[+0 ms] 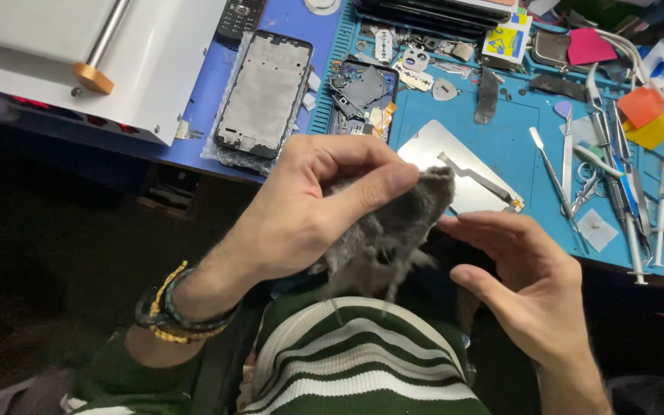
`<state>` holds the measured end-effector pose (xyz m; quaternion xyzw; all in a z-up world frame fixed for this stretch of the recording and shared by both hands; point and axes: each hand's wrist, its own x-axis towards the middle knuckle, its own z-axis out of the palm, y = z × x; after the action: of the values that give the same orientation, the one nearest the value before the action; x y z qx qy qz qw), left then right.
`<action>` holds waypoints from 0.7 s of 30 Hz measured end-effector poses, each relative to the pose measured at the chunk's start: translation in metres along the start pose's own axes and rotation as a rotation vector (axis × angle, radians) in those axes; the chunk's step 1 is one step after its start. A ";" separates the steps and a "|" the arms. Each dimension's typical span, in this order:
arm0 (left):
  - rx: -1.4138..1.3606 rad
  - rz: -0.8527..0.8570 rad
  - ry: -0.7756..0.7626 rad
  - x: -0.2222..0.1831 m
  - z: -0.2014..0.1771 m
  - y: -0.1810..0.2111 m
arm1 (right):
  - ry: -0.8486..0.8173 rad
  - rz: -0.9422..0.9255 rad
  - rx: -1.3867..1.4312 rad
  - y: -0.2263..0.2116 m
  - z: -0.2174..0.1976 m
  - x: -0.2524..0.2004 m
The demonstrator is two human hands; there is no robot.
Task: Cleaning and preparing a mobile phone screen on a heating platform during a remanufacturing process.
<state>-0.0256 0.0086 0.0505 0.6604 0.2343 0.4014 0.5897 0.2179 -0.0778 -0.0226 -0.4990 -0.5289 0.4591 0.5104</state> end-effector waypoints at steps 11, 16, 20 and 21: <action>0.149 0.079 -0.145 -0.016 0.047 -0.002 | -0.233 0.395 0.153 0.074 -0.003 0.004; 0.073 -0.161 -0.343 -0.023 0.055 -0.028 | -0.024 0.756 0.625 0.070 0.006 -0.001; 0.021 -0.215 -0.368 -0.021 0.058 -0.044 | -0.152 0.719 0.387 0.119 -0.024 -0.019; -0.005 -0.217 -0.352 -0.019 0.056 -0.045 | -0.141 0.710 0.375 0.131 -0.032 -0.023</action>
<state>0.0161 -0.0309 0.0034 0.6899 0.1965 0.2144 0.6629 0.2572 -0.0909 -0.1535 -0.5161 -0.2644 0.7284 0.3650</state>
